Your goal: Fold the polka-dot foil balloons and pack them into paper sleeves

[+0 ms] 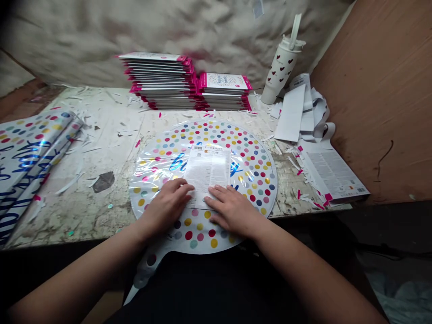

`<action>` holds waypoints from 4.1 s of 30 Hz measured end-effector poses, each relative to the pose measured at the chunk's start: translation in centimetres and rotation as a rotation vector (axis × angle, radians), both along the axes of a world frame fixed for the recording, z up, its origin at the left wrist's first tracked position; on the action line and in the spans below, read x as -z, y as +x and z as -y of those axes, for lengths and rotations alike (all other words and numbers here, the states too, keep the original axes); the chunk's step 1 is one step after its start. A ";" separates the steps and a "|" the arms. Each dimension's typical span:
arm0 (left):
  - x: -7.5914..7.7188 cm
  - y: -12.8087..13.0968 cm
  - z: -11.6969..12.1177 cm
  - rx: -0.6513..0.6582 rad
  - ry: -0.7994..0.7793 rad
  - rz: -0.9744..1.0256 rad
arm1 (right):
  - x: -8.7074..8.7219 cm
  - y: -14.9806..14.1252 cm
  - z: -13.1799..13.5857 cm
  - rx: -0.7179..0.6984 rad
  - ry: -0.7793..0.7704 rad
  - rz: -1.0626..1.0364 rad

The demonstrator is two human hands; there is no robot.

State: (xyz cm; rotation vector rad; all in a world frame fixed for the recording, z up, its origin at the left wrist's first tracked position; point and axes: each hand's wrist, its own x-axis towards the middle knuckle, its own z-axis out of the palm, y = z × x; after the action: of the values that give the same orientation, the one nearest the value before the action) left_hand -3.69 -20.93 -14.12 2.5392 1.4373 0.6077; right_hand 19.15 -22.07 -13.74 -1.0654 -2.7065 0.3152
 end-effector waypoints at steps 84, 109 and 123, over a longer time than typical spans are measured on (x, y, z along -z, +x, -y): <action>-5.4 1.2 5.2 0.437 -0.393 -0.176 | 0.7 3.7 4.0 0.065 0.093 -0.196; -8.2 -10.9 -3.3 0.157 -0.276 -0.137 | -3.5 0.3 2.8 0.190 -0.109 -0.392; -1.6 -12.8 -3.2 0.262 -0.304 -0.166 | 0.4 12.4 -1.9 0.337 -0.240 -0.092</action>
State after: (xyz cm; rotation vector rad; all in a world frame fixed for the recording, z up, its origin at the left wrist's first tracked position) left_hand -16.48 -17.68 -12.54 2.5144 1.1117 0.1282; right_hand 31.52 -20.19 -14.10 -1.5051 -2.3960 0.6209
